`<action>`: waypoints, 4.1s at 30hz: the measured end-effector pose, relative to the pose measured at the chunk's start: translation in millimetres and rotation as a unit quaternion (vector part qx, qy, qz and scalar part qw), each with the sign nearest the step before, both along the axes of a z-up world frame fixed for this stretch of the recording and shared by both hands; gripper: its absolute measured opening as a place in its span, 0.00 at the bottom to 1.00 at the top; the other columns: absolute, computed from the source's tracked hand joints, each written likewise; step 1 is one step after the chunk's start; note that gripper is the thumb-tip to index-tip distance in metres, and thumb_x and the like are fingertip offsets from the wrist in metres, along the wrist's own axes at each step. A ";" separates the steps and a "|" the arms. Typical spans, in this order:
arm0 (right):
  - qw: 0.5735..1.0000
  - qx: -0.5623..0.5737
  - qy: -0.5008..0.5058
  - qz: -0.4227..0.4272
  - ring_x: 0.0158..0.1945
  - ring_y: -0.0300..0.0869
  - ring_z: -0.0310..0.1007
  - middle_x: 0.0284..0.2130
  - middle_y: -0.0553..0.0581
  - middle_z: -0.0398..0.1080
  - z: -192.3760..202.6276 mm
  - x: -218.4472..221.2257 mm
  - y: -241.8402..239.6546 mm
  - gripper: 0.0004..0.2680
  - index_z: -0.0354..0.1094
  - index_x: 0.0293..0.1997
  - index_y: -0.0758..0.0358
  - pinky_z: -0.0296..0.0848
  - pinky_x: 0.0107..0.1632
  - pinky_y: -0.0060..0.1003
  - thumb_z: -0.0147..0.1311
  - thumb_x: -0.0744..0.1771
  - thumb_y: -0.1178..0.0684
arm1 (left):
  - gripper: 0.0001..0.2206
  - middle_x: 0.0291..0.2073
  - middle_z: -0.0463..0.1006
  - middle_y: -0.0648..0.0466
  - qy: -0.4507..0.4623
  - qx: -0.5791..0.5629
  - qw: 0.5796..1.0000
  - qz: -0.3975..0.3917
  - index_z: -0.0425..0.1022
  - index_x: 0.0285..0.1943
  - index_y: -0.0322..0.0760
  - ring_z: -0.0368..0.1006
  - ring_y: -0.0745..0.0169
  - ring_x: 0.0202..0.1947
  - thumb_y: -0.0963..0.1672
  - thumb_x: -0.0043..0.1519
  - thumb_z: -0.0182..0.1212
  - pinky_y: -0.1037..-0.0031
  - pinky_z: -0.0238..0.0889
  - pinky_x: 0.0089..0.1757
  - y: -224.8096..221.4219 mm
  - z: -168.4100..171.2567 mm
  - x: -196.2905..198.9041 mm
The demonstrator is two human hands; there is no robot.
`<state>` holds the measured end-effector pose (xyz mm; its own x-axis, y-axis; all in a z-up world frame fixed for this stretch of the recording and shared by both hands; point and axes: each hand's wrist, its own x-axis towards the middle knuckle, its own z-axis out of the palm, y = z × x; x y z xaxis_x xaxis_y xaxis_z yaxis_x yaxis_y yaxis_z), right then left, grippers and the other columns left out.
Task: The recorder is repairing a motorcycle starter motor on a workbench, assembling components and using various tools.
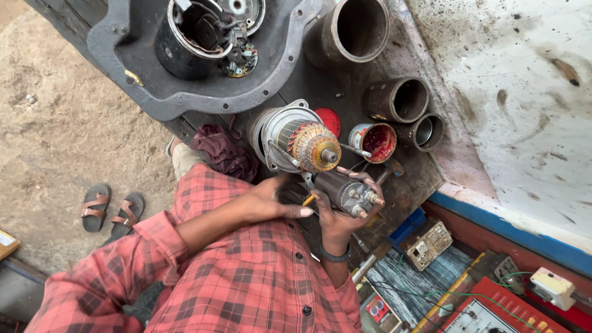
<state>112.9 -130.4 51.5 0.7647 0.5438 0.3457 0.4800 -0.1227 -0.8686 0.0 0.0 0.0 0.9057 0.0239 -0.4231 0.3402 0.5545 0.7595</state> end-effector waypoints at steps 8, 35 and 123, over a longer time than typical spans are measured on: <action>0.999 0.010 0.028 0.009 0.61 0.50 0.68 0.56 0.63 0.60 2.5 -7.8 8.5 0.31 0.46 0.66 0.59 0.73 0.66 0.50 0.73 0.63 0.55 | 0.34 0.51 0.80 0.46 -0.017 -0.088 0.996 -0.010 0.75 0.58 0.28 0.74 0.59 0.53 0.55 0.50 0.73 0.68 0.66 0.55 1.4 10.6 11.0; 0.996 -0.043 -0.021 -0.080 0.61 0.49 0.65 0.56 0.64 0.63 -27.4 -17.8 3.5 0.28 0.47 0.64 0.60 0.67 0.65 0.47 0.70 0.64 0.59 | 0.55 0.60 0.73 0.31 0.084 0.052 0.993 0.064 0.61 0.66 0.16 0.70 0.43 0.64 0.66 0.45 0.66 0.63 0.61 0.61 -20.3 36.9 20.3; 0.957 0.066 0.233 0.160 0.33 0.42 0.75 0.27 0.59 0.75 41.8 49.6 23.3 0.16 0.70 0.29 0.72 0.74 0.41 0.35 0.41 0.69 0.48 | 0.30 0.38 0.80 0.50 0.100 -0.029 0.977 0.187 0.81 0.49 0.30 0.69 0.59 0.36 0.58 0.52 0.61 0.69 0.54 0.39 -37.5 13.1 45.6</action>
<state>162.6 -107.1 93.3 0.6536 0.7515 0.0897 0.0321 0.0909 -0.9953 45.6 -37.5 13.1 0.7368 0.3077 -0.6020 0.2443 0.7091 0.6614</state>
